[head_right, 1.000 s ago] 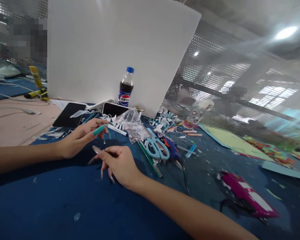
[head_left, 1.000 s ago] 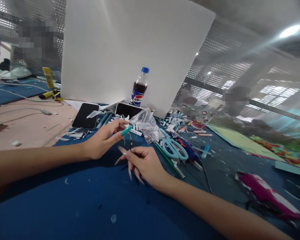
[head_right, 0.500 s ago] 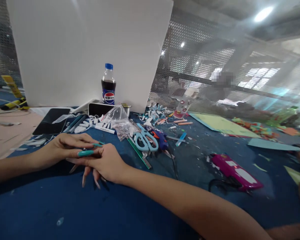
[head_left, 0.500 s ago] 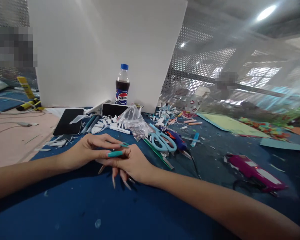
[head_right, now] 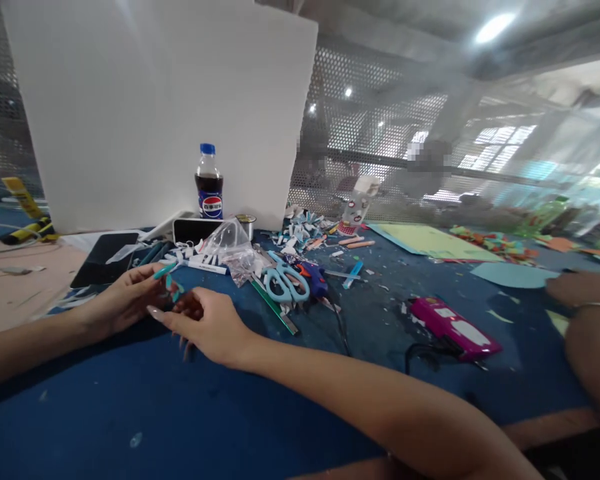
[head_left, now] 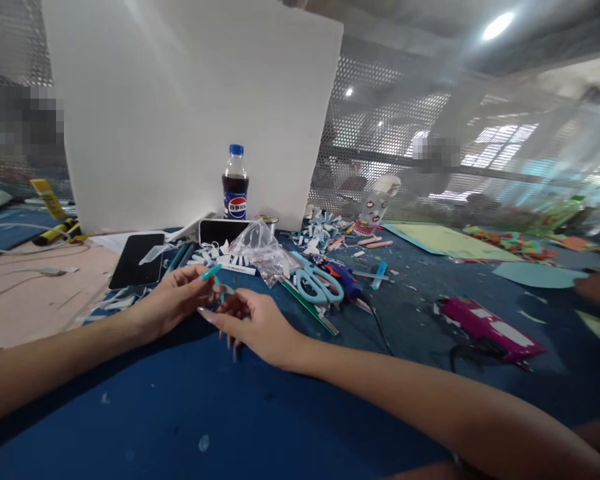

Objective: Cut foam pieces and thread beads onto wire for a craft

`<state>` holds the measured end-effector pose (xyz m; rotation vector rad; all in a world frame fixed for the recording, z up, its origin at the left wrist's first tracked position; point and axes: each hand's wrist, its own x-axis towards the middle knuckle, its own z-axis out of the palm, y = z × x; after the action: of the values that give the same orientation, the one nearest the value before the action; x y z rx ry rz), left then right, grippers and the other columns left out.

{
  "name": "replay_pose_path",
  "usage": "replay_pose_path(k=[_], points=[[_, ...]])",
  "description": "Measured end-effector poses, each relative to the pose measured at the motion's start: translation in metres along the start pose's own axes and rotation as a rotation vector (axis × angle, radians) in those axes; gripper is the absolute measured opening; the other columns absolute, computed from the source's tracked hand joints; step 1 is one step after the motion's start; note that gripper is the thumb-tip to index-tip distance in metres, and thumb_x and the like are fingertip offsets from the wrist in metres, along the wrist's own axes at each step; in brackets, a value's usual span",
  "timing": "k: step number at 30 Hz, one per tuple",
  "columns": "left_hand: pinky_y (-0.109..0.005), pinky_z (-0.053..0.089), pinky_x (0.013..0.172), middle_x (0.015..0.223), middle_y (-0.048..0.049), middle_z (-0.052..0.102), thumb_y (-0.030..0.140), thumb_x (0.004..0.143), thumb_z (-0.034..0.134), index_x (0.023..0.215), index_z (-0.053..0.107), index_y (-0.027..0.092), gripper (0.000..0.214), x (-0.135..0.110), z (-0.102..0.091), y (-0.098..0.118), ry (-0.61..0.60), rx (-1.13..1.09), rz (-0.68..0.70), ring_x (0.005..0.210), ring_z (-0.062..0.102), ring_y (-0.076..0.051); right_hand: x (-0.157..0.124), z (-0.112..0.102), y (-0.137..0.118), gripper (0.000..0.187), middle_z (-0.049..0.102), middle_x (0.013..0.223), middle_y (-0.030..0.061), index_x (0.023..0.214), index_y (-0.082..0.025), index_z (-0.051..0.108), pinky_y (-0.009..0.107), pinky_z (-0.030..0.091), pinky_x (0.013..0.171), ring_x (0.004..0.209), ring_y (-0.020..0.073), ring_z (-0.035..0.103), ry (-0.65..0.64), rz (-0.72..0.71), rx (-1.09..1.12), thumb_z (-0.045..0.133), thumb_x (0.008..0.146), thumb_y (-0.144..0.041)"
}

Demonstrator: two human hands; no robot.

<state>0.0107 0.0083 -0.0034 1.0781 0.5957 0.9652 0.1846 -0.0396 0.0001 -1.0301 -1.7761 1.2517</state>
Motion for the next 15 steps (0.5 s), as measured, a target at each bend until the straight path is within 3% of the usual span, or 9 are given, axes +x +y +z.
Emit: replay_pose_path(k=[3, 5, 7, 9, 12, 15], points=[[-0.016, 0.050, 0.060, 0.062, 0.0014, 0.065, 0.033, 0.060, 0.079, 0.066, 0.062, 0.014, 0.026, 0.001, 0.001, 0.001, -0.004, -0.019, -0.021, 0.059, 0.060, -0.008, -0.004, -0.009, -0.008, 0.033, 0.055, 0.094, 0.0077, 0.091, -0.016, 0.051, 0.032, 0.048, 0.075, 0.085, 0.0172, 0.055, 0.201, -0.154, -0.335, 0.057, 0.077, -0.045], [-0.016, 0.050, 0.061, 0.062, 0.0014, 0.064, 0.033, 0.060, 0.079, 0.065, 0.061, 0.013, 0.028, 0.001, 0.001, 0.002, 0.003, -0.008, -0.021, 0.059, 0.059, -0.007, -0.010, -0.024, -0.015, 0.032, 0.051, 0.100, 0.0108, 0.094, -0.015, 0.049, 0.037, 0.043, 0.085, 0.097, 0.0213, 0.049, 0.323, -0.185, -0.558, 0.056, 0.077, -0.042], [-0.016, 0.049, 0.060, 0.060, 0.0020, 0.062, 0.032, 0.060, 0.079, 0.064, 0.059, 0.012, 0.028, 0.002, 0.000, 0.002, 0.001, -0.017, -0.019, 0.057, 0.057, -0.006, -0.020, -0.045, -0.021, 0.027, 0.049, 0.102, 0.0122, 0.097, -0.015, 0.047, 0.041, 0.038, 0.089, 0.102, 0.0237, 0.045, 0.436, -0.155, -0.770, 0.049, 0.080, -0.037], [-0.017, 0.049, 0.060, 0.059, 0.0023, 0.061, 0.031, 0.061, 0.079, 0.065, 0.059, 0.013, 0.027, 0.003, -0.002, 0.002, -0.005, -0.044, -0.027, 0.057, 0.057, -0.006, -0.029, -0.070, -0.025, 0.026, 0.048, 0.104, 0.0144, 0.095, -0.015, 0.046, 0.042, 0.037, 0.087, 0.104, 0.0269, 0.043, 0.495, -0.036, -0.978, 0.048, 0.078, -0.034], [-0.018, 0.050, 0.060, 0.061, 0.0020, 0.061, 0.029, 0.063, 0.078, 0.067, 0.058, 0.013, 0.025, 0.004, -0.004, 0.001, -0.023, -0.077, -0.041, 0.058, 0.057, -0.007, -0.037, -0.103, -0.026, 0.032, 0.049, 0.104, 0.0172, 0.095, -0.013, 0.046, 0.036, 0.039, 0.077, 0.100, 0.0284, 0.047, 0.394, 0.324, -1.190, 0.049, 0.076, -0.038], [-0.018, 0.049, 0.059, 0.061, 0.0019, 0.060, 0.027, 0.066, 0.075, 0.069, 0.059, 0.013, 0.021, 0.004, -0.004, 0.001, -0.038, -0.083, -0.038, 0.057, 0.056, -0.007, -0.033, -0.121, -0.024, 0.026, 0.057, 0.082, 0.0109, 0.084, -0.014, 0.052, 0.029, 0.039, 0.060, 0.076, 0.0232, 0.056, 0.257, 0.461, -1.194, 0.058, 0.070, -0.035]])
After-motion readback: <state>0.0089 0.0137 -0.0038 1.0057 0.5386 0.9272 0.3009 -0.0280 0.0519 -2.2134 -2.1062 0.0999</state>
